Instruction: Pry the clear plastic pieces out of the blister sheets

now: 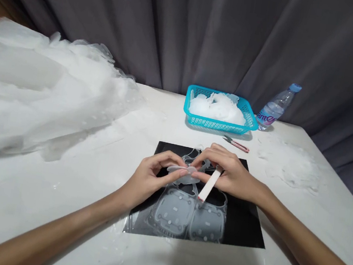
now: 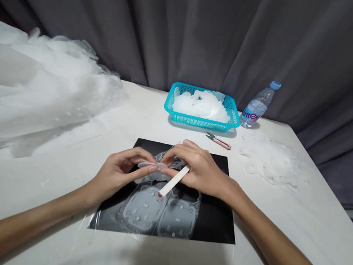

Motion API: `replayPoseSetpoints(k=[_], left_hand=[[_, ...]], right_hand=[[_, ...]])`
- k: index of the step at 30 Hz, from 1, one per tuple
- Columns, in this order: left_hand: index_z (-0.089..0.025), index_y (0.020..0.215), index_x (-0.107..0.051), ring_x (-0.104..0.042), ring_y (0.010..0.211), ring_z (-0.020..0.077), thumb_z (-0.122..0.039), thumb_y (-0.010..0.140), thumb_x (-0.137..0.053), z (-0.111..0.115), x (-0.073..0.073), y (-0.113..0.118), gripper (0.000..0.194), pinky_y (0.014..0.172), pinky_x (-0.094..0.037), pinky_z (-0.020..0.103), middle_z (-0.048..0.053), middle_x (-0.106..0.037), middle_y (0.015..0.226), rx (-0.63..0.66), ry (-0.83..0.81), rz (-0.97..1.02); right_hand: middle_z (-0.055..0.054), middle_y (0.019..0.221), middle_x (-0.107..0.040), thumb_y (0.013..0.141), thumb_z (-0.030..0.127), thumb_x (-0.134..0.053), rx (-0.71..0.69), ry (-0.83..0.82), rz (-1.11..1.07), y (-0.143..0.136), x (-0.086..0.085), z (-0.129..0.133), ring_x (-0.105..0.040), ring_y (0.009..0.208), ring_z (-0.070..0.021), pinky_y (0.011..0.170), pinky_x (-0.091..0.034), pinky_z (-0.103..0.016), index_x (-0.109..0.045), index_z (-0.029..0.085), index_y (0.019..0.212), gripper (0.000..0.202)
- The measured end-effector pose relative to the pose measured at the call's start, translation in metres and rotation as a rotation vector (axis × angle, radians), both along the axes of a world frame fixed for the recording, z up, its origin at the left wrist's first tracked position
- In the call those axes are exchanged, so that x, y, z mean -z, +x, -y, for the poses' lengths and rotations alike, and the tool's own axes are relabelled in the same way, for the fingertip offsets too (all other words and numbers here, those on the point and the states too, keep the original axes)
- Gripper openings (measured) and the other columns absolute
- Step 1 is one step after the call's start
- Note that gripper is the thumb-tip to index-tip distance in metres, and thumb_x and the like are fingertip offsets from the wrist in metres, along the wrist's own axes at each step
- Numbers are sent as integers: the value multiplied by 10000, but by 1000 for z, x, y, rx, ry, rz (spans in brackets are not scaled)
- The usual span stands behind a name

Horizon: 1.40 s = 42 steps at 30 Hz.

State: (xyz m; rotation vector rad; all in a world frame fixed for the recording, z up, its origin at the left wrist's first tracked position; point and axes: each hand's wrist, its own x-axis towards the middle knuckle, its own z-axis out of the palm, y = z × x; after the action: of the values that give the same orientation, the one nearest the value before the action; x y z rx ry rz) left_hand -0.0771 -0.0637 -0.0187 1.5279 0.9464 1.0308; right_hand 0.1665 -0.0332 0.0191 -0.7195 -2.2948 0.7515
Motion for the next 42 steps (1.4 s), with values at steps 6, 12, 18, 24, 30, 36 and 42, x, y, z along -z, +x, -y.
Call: replayPoseSetpoints(k=[6, 12, 18, 24, 30, 36, 42], left_hand=[[-202, 956, -743, -748, 997, 190, -279, 932, -797, 1, 1, 0, 96, 941, -554, 308, 36, -796, 986, 28, -2, 53], [-215, 998, -756, -711, 945, 174, -312, 919, -808, 0, -1, 1, 135, 885, -546, 294, 29, -765, 989, 7, 41, -40], [-197, 948, -644, -706, 892, 154, -328, 955, -762, -3, -3, 2, 176, 824, -551, 266, 15, -728, 939, -32, -23, 106], [-216, 1007, -571, -706, 967, 152, -267, 976, -741, -3, 2, 1, 180, 885, -543, 273, 7, -721, 999, 24, 9, 117], [-232, 1015, -710, -679, 910, 140, -245, 970, -752, 1, 1, 0, 63, 820, -514, 261, -5, -711, 955, 28, 150, -50], [-266, 1067, -803, -683, 890, 144, -187, 946, -771, 4, -1, 2, 147, 798, -525, 268, 9, -740, 975, -10, 356, -127], [-269, 1092, -820, -680, 859, 136, -181, 939, -774, 7, 2, 1, 183, 762, -519, 259, 7, -721, 957, -24, 332, -155]], right_hand=[[-17, 899, -719, 989, 319, -735, -28, -26, 71, 6, 2, -5, -572, 839, -180, 744, -434, -309, -688, 219, 951, 117], [-33, 945, -712, 1037, 308, -664, -33, 29, 67, -1, 1, 2, -591, 880, -190, 765, -439, -310, -651, 223, 987, 100], [-39, 966, -685, 979, 366, -745, 56, 93, 211, 1, 8, 2, -591, 849, -187, 716, -410, -292, -636, 209, 1043, 201], [-27, 867, -669, 1027, 317, -676, 69, 163, 163, 3, 7, -1, -577, 821, -178, 707, -388, -283, -641, 194, 919, 167], [-36, 865, -683, 1056, 281, -620, 32, 168, 169, 2, 5, 1, -566, 828, -184, 716, -383, -290, -644, 186, 914, 172], [-42, 846, -689, 1070, 219, -560, -9, 143, 254, -4, 20, 1, -532, 808, -197, 709, -364, -305, -662, 186, 901, 200], [-45, 948, -727, 1061, 175, -558, -13, 148, 287, -10, 30, 1, -508, 849, -205, 742, -373, -327, -725, 189, 972, 190]])
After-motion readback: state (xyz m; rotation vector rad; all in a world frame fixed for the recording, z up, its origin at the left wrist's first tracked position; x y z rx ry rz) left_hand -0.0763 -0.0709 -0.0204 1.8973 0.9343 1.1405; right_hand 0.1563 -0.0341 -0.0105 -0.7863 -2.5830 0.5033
